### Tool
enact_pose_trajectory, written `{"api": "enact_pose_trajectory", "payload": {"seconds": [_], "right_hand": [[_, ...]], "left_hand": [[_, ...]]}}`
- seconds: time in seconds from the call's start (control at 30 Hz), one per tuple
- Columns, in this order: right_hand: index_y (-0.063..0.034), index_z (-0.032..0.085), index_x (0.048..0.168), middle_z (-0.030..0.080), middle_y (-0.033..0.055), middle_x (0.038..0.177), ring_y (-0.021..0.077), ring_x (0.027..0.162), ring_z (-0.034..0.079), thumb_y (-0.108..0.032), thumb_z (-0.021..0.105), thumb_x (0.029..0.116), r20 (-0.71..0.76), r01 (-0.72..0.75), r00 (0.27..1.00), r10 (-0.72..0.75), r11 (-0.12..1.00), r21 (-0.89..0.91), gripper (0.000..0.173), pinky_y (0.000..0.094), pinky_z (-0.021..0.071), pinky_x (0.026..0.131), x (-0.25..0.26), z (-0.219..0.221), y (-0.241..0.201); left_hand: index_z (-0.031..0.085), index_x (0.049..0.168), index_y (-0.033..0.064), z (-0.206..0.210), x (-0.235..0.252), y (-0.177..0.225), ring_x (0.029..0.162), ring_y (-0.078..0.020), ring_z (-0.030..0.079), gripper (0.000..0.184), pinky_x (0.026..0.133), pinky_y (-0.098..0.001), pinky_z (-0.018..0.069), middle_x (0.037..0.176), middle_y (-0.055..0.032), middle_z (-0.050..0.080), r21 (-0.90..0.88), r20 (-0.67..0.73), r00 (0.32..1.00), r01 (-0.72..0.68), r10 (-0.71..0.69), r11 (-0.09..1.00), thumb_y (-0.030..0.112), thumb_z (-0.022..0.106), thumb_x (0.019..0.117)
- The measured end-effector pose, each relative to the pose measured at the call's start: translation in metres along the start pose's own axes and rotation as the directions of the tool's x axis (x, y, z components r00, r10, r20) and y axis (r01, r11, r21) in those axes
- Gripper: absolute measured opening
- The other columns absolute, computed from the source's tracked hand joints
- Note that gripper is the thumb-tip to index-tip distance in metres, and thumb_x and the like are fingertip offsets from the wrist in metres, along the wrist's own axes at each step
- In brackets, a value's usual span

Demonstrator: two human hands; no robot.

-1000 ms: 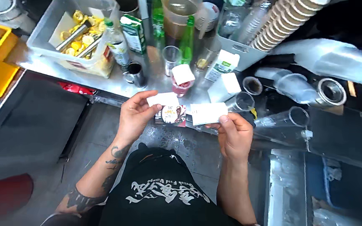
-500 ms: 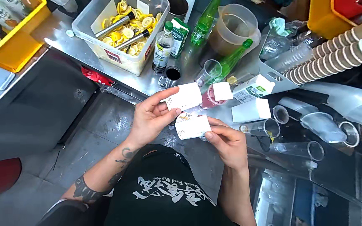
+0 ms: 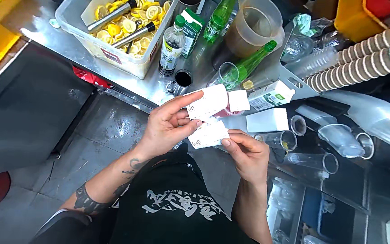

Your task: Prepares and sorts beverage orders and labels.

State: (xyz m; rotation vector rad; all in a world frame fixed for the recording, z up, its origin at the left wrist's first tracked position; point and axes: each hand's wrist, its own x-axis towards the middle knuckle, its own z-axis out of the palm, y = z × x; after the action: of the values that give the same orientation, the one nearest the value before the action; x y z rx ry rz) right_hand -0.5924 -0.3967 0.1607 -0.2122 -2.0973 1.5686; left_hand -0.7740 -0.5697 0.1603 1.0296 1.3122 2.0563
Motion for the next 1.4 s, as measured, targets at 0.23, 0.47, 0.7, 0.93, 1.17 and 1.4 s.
{"api": "enact_pose_trajectory", "payload": {"seconds": [0.23,0.47,0.7,0.93,1.17,1.4], "right_hand": [[-0.0031,0.077,0.099,0.075,0.0079,0.109,0.0162,0.099,0.072,-0.011,0.073,0.0951,0.007,0.020,1.000,-0.020,1.000,0.017,0.010,0.0309,0.0631,0.084,0.019,-0.055,0.018],[-0.0029,0.075,0.099,0.075,0.0068,0.110,0.0121,0.093,0.072,-0.012,0.070,0.0976,-0.037,0.006,0.999,-0.001,0.992,0.125,0.011,0.0275,0.0624,0.079,0.036,-0.107,0.042],[-0.0002,0.073,0.107,0.074,0.0055,0.091,0.0137,0.076,0.072,-0.005,0.071,0.0955,-0.052,-0.085,0.993,0.103,0.960,0.268,0.013,0.0323,0.0649,0.071,0.051,-0.117,0.062],[0.0014,0.071,0.107,0.075,0.0085,0.087,0.0179,0.069,0.074,-0.001,0.069,0.0956,-0.076,-0.127,0.985,0.156,0.948,0.293,0.012,0.0342,0.0664,0.064,0.056,-0.116,0.062],[0.0005,0.071,0.107,0.075,0.0064,0.088,0.0154,0.070,0.073,-0.001,0.070,0.0945,-0.164,-0.065,0.981,0.101,0.975,0.213,0.013,0.0309,0.0654,0.065,0.054,-0.106,0.056],[0.0007,0.071,0.108,0.075,0.0063,0.088,0.0163,0.071,0.074,-0.003,0.070,0.0959,-0.166,-0.100,0.979,0.117,0.989,0.108,0.012,0.0312,0.0660,0.065,0.049,-0.089,0.050]], "left_hand": [[0.052,0.145,-0.0032,0.036,0.029,-0.020,0.075,-0.0154,0.073,0.054,0.069,-0.0278,0.0655,0.121,-0.0129,0.071,0.147,-0.020,1.000,0.025,-0.022,0.989,-0.008,0.066,0.0939],[0.055,0.144,0.0020,0.074,0.056,-0.045,0.086,-0.0154,0.073,0.048,0.077,-0.0274,0.0639,0.128,-0.0104,0.068,0.274,-0.207,0.978,0.087,-0.029,0.958,-0.003,0.065,0.0970],[0.068,0.122,-0.0053,0.105,0.076,-0.064,0.082,-0.0143,0.072,0.026,0.075,-0.0284,0.0633,0.113,-0.0117,0.073,0.241,-0.324,0.945,0.036,0.045,0.970,-0.005,0.064,0.0964],[0.061,0.127,-0.0085,0.100,0.077,-0.071,0.094,-0.0276,0.074,0.031,0.086,-0.0439,0.0646,0.114,-0.0183,0.071,0.072,-0.357,0.934,0.049,-0.020,0.996,0.003,0.066,0.0985],[0.063,0.132,0.0063,0.081,0.048,-0.067,0.094,-0.0187,0.073,0.060,0.082,-0.0374,0.0638,0.116,-0.0088,0.071,0.110,-0.213,0.940,0.293,-0.266,0.950,0.056,0.049,0.1037],[0.069,0.123,0.0013,0.087,0.046,-0.059,0.083,-0.0170,0.072,0.023,0.076,-0.0328,0.0630,0.104,-0.0110,0.073,0.051,-0.274,0.925,0.289,-0.265,0.956,0.006,0.063,0.1009]]}}
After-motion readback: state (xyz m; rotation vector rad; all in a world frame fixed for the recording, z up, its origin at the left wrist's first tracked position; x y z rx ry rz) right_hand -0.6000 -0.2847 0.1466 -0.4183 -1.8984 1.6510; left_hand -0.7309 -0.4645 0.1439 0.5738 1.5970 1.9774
